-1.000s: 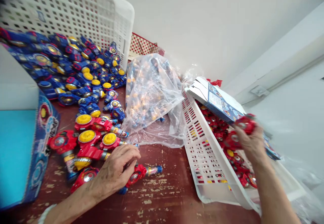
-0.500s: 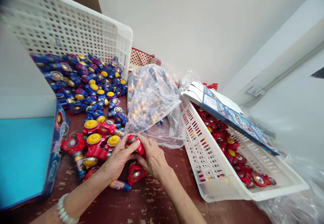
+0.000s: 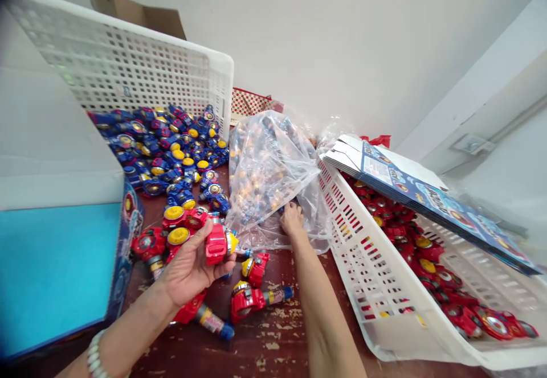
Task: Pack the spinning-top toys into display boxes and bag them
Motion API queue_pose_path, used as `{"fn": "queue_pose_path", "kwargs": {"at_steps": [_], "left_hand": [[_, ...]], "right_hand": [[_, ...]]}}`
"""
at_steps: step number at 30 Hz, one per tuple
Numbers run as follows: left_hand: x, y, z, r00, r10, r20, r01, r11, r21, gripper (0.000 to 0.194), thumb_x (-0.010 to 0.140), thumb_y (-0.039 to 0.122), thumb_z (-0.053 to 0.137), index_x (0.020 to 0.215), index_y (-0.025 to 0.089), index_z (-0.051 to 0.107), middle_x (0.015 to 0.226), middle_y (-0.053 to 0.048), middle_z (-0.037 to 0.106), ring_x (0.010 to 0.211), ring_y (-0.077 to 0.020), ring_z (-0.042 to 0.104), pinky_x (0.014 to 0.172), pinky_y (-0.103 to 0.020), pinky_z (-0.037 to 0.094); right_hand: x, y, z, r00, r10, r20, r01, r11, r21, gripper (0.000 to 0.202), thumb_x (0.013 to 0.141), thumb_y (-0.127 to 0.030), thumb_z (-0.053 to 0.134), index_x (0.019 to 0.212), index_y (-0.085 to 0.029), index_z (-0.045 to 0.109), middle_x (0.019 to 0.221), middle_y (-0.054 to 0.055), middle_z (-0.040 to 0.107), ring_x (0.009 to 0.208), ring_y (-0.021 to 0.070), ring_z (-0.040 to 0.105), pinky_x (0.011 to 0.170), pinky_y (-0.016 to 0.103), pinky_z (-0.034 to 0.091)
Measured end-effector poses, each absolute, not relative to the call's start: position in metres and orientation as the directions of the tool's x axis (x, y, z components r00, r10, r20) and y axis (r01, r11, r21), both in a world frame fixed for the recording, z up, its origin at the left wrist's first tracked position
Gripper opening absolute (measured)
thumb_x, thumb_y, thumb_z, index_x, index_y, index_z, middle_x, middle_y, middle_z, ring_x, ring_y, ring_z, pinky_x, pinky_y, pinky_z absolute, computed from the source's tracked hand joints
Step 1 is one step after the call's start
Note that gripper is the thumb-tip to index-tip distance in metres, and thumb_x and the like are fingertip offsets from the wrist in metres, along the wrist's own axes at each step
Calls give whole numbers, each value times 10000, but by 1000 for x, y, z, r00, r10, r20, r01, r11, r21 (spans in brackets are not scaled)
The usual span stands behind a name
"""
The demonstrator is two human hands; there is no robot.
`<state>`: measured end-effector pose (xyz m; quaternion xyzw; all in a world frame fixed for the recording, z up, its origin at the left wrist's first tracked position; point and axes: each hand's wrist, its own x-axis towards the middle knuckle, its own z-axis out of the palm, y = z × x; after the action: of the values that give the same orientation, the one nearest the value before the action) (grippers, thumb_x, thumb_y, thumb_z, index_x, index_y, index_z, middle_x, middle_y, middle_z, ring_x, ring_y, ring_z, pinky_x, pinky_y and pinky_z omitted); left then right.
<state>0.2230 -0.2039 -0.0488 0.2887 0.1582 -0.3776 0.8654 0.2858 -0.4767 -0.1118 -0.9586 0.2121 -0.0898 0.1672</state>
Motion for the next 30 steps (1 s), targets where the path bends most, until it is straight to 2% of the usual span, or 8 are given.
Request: {"fn": "queue_pose_path", "kwargs": {"at_steps": [6, 9, 11, 13, 17, 21, 25, 30], "left_hand": [[230, -195, -51, 700, -529, -479, 709, 596, 377, 277, 850, 414, 629, 918, 157, 548, 698, -40, 634, 545, -159, 619, 368, -184, 409], [231, -195, -53, 711, -503, -491, 696, 601, 392, 206, 883, 356, 585, 931, 158, 558, 710, -42, 640, 558, -172, 627, 400, -222, 449], [227, -198, -54, 711, -499, -495, 699, 575, 425, 141, 884, 289, 577, 918, 154, 555, 734, -48, 653, 622, -192, 658, 515, -303, 538], [222, -202, -57, 717, -536, -446, 696, 519, 496, 124, 837, 234, 626, 898, 157, 551, 734, -44, 657, 666, -209, 674, 605, -363, 564], [211, -207, -65, 705, -624, -338, 616, 302, 728, 267, 706, 256, 766, 848, 154, 565, 639, -5, 614, 543, -140, 608, 504, -244, 494], [208, -201, -68, 650, -701, -295, 565, 185, 804, 311, 657, 287, 800, 836, 141, 591, 669, -21, 632, 529, -101, 575, 504, -201, 454], [209, -197, -62, 623, -724, -296, 598, 197, 777, 326, 598, 286, 811, 794, 147, 590, 640, -18, 633, 515, -119, 588, 516, -228, 472], [210, -196, -60, 618, -723, -309, 606, 188, 773, 334, 574, 297, 798, 779, 152, 579, 632, -8, 619, 521, -125, 577, 516, -235, 457]], "right_hand": [[273, -482, -102, 844, -530, 84, -437, -769, -466, 322, 947, -342, 508, 1188, -135, 560, 1162, 107, 586, 1069, 235, 557, 945, 445, 427], [243, -476, -85, 862, -503, 65, -381, -727, -571, 368, 963, -288, 347, 1203, -103, 554, 1029, 109, 630, 933, 213, 594, 816, 349, 471], [213, -462, -71, 898, -438, 38, -314, -699, -643, 396, 962, -325, 296, 1188, -142, 565, 916, 62, 639, 785, 181, 593, 683, 288, 476], [182, -444, -58, 946, -324, 16, -211, -651, -729, 368, 954, -423, 367, 1149, -194, 580, 873, 17, 631, 733, 156, 578, 643, 255, 467], [141, -413, -36, 998, -27, 54, 35, -487, -873, 298, 924, -437, 514, 1108, -214, 589, 1030, 29, 634, 952, 179, 579, 836, 283, 458], [131, -404, -24, 993, 104, 54, 100, -510, -854, 257, 947, -393, 507, 1126, -224, 578, 1027, 42, 633, 927, 182, 589, 801, 296, 476], [129, -404, -19, 965, 221, 143, 249, -589, -769, 236, 958, -325, 507, 1168, -231, 558, 1095, 53, 618, 977, 182, 581, 862, 319, 453], [124, -402, -23, 950, 236, 203, 309, -637, -707, 258, 963, -296, 491, 1209, -234, 537, 1086, 63, 601, 969, 185, 570, 825, 315, 448]]}}
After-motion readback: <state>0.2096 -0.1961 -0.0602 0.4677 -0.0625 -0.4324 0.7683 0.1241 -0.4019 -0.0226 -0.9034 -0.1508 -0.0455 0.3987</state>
